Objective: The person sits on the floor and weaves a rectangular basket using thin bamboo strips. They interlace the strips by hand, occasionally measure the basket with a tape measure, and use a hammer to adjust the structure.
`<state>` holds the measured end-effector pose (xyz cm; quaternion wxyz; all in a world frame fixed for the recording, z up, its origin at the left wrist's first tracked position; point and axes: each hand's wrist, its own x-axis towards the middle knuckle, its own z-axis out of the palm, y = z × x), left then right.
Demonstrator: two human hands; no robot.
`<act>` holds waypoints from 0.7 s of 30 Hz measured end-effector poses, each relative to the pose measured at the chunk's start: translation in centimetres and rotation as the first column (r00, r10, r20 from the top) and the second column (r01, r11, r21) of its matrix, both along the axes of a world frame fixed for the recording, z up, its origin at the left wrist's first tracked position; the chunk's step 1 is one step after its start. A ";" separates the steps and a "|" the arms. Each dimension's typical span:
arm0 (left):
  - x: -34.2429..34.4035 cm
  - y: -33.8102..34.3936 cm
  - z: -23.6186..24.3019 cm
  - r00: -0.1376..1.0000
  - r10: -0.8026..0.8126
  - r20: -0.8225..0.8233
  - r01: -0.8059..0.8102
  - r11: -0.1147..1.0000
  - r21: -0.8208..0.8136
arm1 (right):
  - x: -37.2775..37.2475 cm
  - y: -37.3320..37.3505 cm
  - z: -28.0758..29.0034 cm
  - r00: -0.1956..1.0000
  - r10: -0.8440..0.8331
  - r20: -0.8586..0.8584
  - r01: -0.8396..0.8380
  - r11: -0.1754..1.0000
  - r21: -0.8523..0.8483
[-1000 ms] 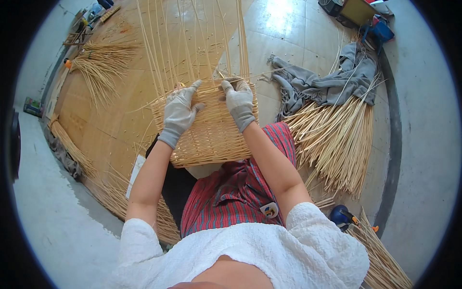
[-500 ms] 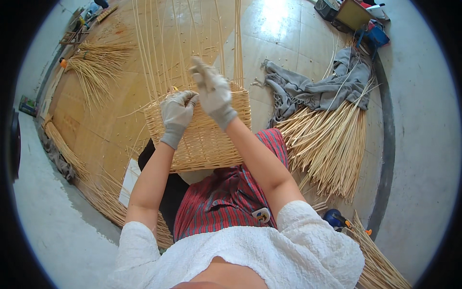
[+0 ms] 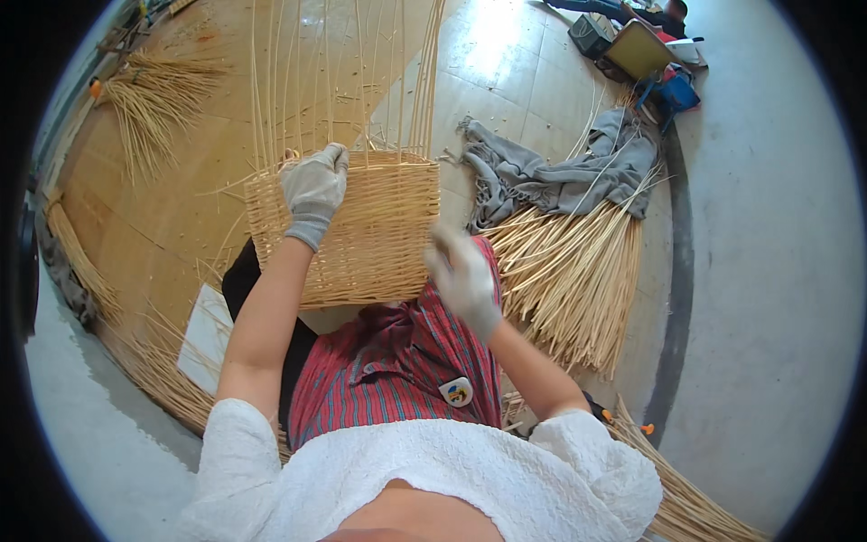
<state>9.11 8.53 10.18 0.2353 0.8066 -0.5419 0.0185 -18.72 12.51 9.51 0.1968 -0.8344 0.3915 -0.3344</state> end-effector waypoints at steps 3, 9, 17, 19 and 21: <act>0.0 1.2 -0.4 0.978 -0.183 0.102 0.166 0.973 0.161 | -6.5 10.5 0.8 0.912 0.335 -0.238 -0.310 0.941 0.137; -4.2 5.7 -1.4 0.930 -0.147 0.337 0.167 0.985 -0.031 | -8.4 14.3 -1.3 0.841 0.333 -0.427 -0.345 0.937 0.050; -8.0 16.8 -5.6 -0.187 -0.204 -0.961 0.473 0.838 -0.270 | 2.9 8.4 0.5 0.988 0.084 0.129 -0.103 0.984 0.148; -4.5 17.8 -5.6 -0.316 -0.150 -0.937 0.423 0.862 -0.280 | 5.1 8.7 0.7 0.973 0.179 0.147 -0.202 0.967 0.158; -2.3 18.3 -2.5 -0.146 -0.128 -0.981 0.367 0.914 -0.174 | 6.4 8.9 0.6 0.942 0.274 0.194 -0.314 0.923 0.221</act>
